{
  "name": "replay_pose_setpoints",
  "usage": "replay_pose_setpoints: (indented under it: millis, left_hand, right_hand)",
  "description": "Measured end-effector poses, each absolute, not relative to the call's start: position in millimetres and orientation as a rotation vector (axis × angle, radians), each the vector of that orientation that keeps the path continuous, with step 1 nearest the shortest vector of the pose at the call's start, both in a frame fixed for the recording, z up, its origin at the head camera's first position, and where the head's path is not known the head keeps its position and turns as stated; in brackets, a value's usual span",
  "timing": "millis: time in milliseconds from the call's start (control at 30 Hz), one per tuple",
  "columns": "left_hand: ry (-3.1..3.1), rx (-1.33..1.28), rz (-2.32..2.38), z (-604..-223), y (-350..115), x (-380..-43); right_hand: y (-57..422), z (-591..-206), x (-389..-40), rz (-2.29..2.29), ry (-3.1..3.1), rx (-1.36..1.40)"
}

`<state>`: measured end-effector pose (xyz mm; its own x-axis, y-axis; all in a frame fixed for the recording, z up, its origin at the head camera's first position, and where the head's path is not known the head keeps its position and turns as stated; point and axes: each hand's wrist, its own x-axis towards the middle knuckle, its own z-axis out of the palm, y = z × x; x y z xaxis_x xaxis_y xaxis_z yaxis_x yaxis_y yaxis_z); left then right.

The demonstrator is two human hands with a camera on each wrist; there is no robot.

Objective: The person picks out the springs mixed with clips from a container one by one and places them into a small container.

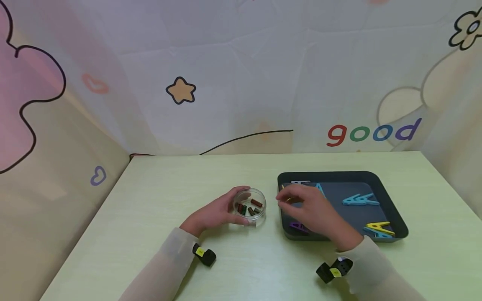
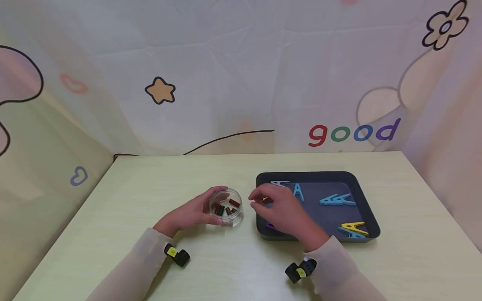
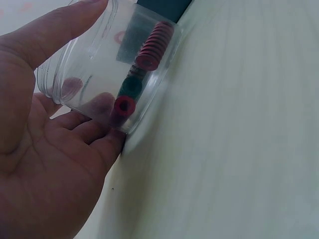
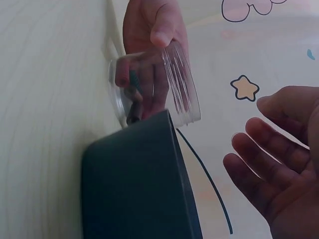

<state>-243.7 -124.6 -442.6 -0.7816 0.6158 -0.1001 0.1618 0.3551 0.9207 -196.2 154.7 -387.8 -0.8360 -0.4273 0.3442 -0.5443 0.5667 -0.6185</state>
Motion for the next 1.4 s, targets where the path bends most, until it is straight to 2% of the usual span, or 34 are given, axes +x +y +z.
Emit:
replay_pose_setpoints:
  millis: [1400]
  left_hand:
    - [2.164, 0.680, 1.433, -444, -124, -244]
  right_hand:
    - [221, -379, -196, 0.938, -3.159, 0.828]
